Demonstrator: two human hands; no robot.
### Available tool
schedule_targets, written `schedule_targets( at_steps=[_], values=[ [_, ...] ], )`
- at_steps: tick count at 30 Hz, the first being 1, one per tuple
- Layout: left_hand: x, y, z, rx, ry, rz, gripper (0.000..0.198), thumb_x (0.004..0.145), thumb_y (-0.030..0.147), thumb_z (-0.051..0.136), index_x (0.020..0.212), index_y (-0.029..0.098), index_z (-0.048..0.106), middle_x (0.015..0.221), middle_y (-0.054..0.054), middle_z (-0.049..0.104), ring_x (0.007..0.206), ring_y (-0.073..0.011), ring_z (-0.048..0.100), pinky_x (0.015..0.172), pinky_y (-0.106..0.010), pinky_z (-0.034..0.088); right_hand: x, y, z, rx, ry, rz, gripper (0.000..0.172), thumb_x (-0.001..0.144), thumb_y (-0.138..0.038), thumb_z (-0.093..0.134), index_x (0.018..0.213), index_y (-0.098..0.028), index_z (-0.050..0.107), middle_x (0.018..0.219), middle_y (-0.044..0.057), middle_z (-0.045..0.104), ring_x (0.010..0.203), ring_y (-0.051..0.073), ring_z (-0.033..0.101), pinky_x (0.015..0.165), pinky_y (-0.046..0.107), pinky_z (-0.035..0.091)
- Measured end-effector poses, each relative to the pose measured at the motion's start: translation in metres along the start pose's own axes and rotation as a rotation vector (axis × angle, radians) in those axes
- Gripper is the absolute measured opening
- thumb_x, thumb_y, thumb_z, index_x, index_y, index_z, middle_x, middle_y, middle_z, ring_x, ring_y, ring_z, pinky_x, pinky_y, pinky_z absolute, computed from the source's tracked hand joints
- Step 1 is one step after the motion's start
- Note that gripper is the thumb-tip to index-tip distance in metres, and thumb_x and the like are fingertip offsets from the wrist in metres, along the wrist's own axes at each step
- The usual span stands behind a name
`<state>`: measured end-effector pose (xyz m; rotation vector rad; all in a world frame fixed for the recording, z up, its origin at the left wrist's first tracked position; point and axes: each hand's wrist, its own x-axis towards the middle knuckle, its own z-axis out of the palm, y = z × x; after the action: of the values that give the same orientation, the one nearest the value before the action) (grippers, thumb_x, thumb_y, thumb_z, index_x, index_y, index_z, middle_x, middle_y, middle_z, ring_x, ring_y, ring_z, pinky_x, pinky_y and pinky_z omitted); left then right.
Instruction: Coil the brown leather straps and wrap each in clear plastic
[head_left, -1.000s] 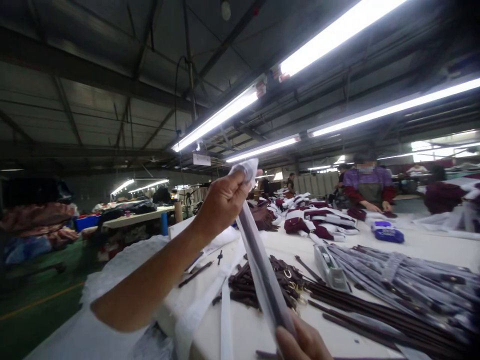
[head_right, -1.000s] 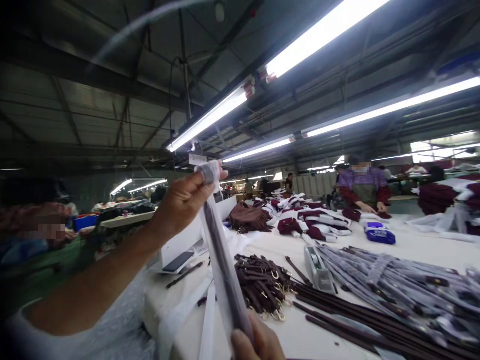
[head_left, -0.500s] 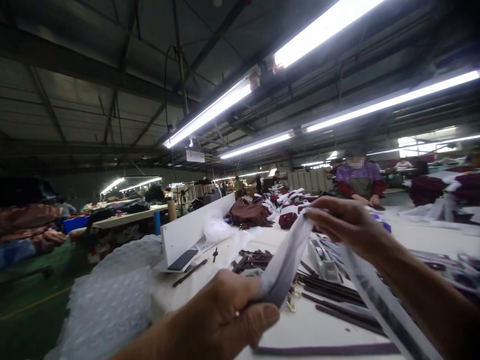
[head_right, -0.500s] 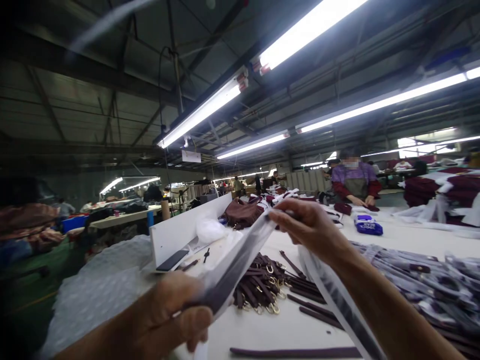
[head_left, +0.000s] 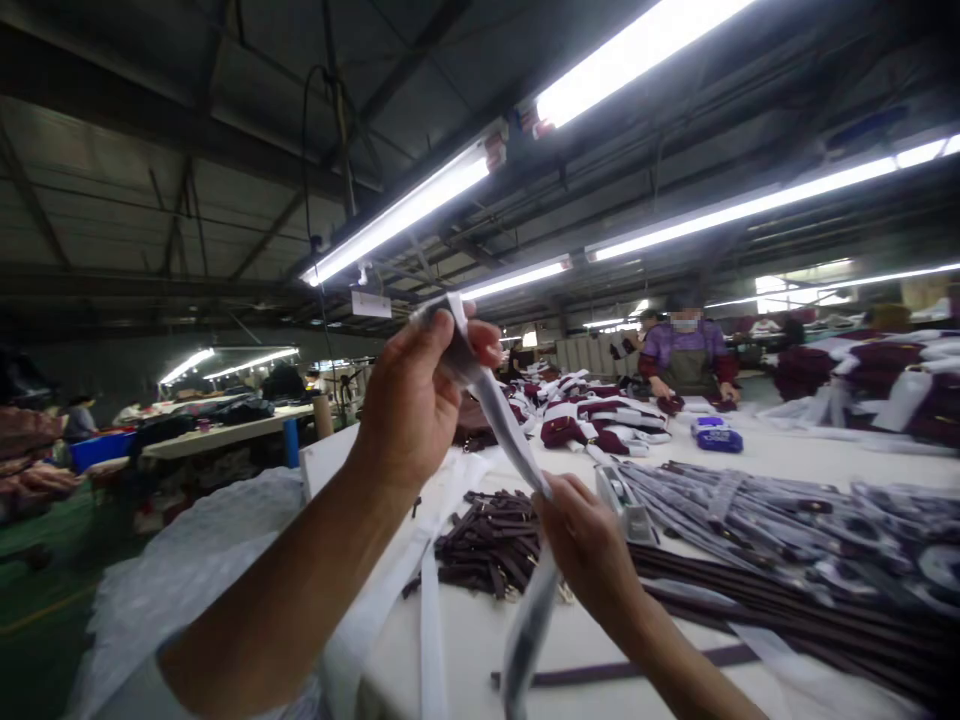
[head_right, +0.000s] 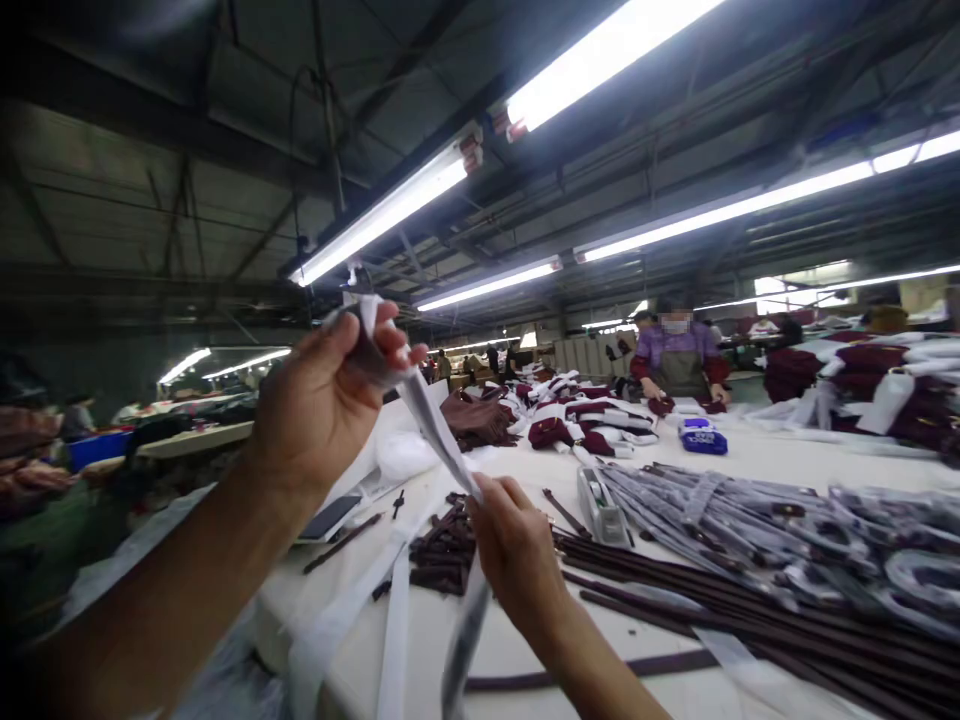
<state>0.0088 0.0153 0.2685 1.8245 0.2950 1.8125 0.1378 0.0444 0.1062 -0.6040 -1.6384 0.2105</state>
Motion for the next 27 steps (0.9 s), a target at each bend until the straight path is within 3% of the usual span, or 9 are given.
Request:
schedule_targets(
  at_steps=[3,6,8,11,15,18,20,22,27],
  values=[
    [0.003,-0.022,-0.018,0.649,-0.177,0.265,0.018,0.087,0.031,0.046,0.089,0.017,0.058,0.082,-0.004,0.063,0.075,-0.0149,0.059,0.076,-0.029,0.046,-0.011,-0.003,-0.004,0.08,-0.115,0.102,0.028,0.09,-0.033,0.04,0.078,-0.016,0.059,0.067,0.002,0.051,0.056,0.012,0.048,0.052,0.024,0.039],
    [-0.013,-0.052,-0.044,1.116,-0.466,0.394,0.012,0.087,0.026,0.047,0.082,0.017,0.053,0.073,-0.004,0.059,0.069,-0.0165,0.057,0.066,-0.028,0.044,-0.018,-0.026,-0.023,0.431,-0.176,0.387,0.03,0.089,-0.037,0.044,0.112,-0.018,0.052,0.056,-0.004,0.049,0.039,0.006,0.041,0.037,0.017,0.033],
    [-0.034,-0.07,-0.056,1.202,-0.607,0.407,0.013,0.089,0.023,0.042,0.079,0.018,0.049,0.067,-0.002,0.056,0.062,-0.0157,0.055,0.059,-0.027,0.041,-0.011,-0.038,-0.04,0.639,-0.139,0.519,0.042,0.088,-0.037,0.048,0.126,-0.02,0.042,0.048,-0.008,0.045,0.032,0.004,0.034,0.031,0.014,0.027],
    [-0.07,-0.081,-0.063,1.156,-0.735,0.375,0.018,0.089,0.026,0.037,0.075,0.018,0.046,0.065,-0.002,0.055,0.06,-0.0156,0.052,0.056,-0.026,0.037,0.016,-0.031,-0.057,0.82,-0.141,0.605,0.04,0.083,-0.036,0.056,0.119,-0.019,0.047,0.044,-0.011,0.04,0.028,0.002,0.026,0.028,0.012,0.023],
    [-0.094,-0.066,-0.064,1.177,-0.715,0.109,0.025,0.088,0.033,0.043,0.068,0.018,0.05,0.06,0.0,0.054,0.053,-0.0131,0.047,0.051,-0.024,0.031,0.054,0.012,-0.06,0.802,-0.465,0.613,0.027,0.075,-0.038,0.065,0.088,-0.017,0.055,0.046,-0.011,0.042,0.029,0.001,0.026,0.027,0.011,0.021],
    [-0.09,-0.04,-0.063,0.971,-0.764,-0.431,0.035,0.087,0.04,0.044,0.063,0.017,0.054,0.05,0.002,0.05,0.044,-0.0094,0.042,0.048,-0.021,0.031,0.063,0.034,-0.045,0.739,-0.775,0.504,0.027,0.068,-0.032,0.073,0.077,-0.014,0.055,0.049,-0.008,0.051,0.035,0.003,0.04,0.034,0.012,0.032],
    [-0.084,-0.021,-0.057,0.627,-0.728,-0.836,0.042,0.086,0.047,0.041,0.064,0.016,0.059,0.04,0.004,0.045,0.036,-0.0077,0.036,0.048,-0.021,0.038,0.055,0.033,-0.027,0.769,-0.873,0.484,0.028,0.068,-0.034,0.073,0.076,-0.012,0.057,0.058,-0.003,0.059,0.045,0.006,0.052,0.045,0.016,0.042],
    [-0.077,-0.006,-0.046,0.273,-0.573,-1.05,0.049,0.086,0.049,0.038,0.067,0.012,0.063,0.033,0.005,0.041,0.029,-0.0067,0.032,0.05,-0.024,0.045,0.037,0.023,-0.004,0.831,-0.863,0.453,0.033,0.073,-0.042,0.066,0.073,-0.01,0.058,0.063,0.001,0.062,0.056,0.009,0.057,0.055,0.02,0.046],
    [-0.052,0.004,-0.024,-0.19,-0.087,-0.84,0.04,0.091,0.031,0.034,0.078,0.007,0.064,0.042,0.005,0.044,0.035,-0.0062,0.043,0.065,-0.029,0.053,-0.031,-0.018,0.054,0.897,-0.24,0.676,0.044,0.086,-0.058,0.036,0.082,-0.017,0.051,0.041,-0.008,0.041,0.033,0.007,0.036,0.036,0.018,0.032]
  ],
)
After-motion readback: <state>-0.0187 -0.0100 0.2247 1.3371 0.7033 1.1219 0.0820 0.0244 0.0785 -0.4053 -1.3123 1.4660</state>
